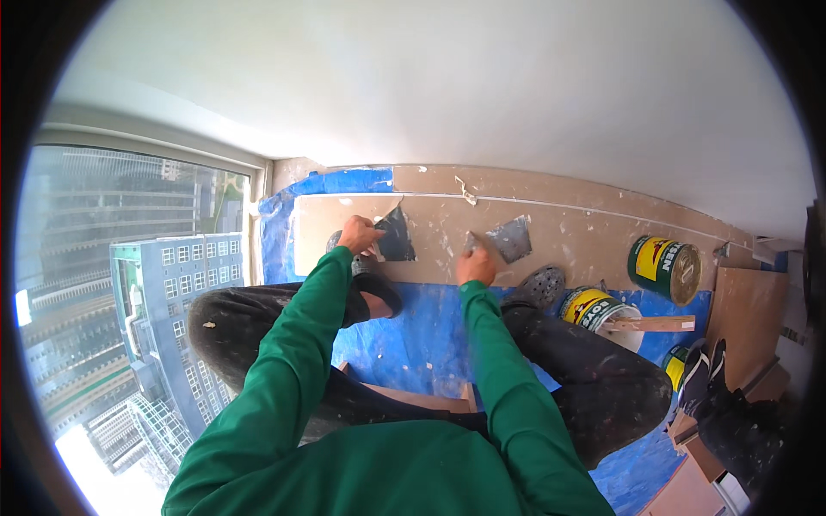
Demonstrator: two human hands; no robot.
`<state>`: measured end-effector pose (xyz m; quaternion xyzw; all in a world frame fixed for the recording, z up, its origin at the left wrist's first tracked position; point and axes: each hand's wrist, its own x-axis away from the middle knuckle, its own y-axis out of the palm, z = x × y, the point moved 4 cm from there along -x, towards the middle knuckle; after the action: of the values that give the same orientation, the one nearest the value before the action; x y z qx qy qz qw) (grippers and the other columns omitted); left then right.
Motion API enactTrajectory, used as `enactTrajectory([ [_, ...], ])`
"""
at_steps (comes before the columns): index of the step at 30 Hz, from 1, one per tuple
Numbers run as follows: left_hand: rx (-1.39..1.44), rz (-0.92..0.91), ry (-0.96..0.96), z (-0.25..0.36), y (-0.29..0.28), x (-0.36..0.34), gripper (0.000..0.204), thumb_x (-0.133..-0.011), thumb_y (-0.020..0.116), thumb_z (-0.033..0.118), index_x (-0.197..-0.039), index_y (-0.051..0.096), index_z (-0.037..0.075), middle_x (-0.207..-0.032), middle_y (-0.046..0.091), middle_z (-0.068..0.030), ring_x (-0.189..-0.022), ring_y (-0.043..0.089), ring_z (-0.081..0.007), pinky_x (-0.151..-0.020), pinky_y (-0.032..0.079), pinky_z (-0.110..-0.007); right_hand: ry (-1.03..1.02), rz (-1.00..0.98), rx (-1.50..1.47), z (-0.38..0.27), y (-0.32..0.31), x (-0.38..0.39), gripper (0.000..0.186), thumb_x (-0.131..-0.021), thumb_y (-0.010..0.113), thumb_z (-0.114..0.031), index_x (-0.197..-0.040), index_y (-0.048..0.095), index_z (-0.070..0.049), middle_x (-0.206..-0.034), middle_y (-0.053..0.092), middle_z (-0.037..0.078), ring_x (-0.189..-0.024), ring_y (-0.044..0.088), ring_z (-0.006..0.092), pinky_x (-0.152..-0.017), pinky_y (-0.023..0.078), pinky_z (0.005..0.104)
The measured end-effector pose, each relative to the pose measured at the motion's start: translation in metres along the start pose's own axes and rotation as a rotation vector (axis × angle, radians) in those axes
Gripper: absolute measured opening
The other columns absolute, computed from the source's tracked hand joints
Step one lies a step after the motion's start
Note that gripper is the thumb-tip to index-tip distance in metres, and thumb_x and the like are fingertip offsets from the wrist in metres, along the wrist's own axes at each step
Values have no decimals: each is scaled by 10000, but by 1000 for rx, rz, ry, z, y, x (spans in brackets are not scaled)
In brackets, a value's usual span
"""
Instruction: The person applies plaster to the base of a white wall using scrapers, smoothing the material over the surface and cleaning the tools against each other.
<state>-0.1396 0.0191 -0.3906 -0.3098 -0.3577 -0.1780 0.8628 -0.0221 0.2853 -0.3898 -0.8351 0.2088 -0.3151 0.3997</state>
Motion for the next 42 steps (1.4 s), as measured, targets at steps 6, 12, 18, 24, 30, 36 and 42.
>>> enactTrajectory([
  [6,40,0,48,-13,43,-4,249,-788,673,191,-775,638,-56,-615,624,-139,-518,639,-210,-479,538,-334,-131,-196,115,-55,-5,-13,273,-789,571,-227,-922,671,-11,-947,646,251,-898,622,419,-814,490,485],
  [12,154,165,32,-44,53,-9,277,-750,694,220,-708,636,-48,-606,619,-152,-574,636,-234,-583,507,-359,-198,-128,257,-69,-52,-116,221,-769,557,-168,-920,677,-61,-954,658,203,-916,626,385,-796,504,462],
  [18,90,266,31,-36,61,-5,286,-739,708,236,-712,627,-38,-613,610,-138,-560,611,-221,-576,495,-360,-554,-87,349,-71,-22,-115,212,-785,557,-143,-948,681,-90,-972,652,165,-896,621,362,-762,496,457],
  [24,357,252,97,-31,42,-7,174,-765,681,137,-782,645,-33,-660,613,-82,-545,580,-163,-487,485,-307,-502,-60,70,-46,-35,-53,227,-767,627,-172,-977,669,-100,-935,644,161,-839,624,346,-701,490,445],
  [30,565,199,72,31,29,18,145,-756,661,102,-811,636,-30,-704,620,-101,-575,589,-173,-515,500,-307,649,-194,-1195,37,-18,-31,316,-789,633,-264,-1070,576,-131,-943,610,71,-730,610,273,-613,494,403],
  [36,859,-23,-97,43,71,52,94,-795,571,52,-875,574,5,-869,621,-128,-687,629,-242,-633,511,-370,863,-387,-1611,10,16,20,357,-802,635,-308,-1099,547,-131,-1034,565,90,-854,584,298,-706,476,437],
  [42,1104,-323,11,35,121,91,86,-801,502,11,-878,540,17,-882,587,-109,-831,615,-281,-739,499,-405,534,-335,-1414,-7,13,28,334,-797,678,-311,-1065,597,-130,-984,607,61,-798,591,272,-699,458,422],
])
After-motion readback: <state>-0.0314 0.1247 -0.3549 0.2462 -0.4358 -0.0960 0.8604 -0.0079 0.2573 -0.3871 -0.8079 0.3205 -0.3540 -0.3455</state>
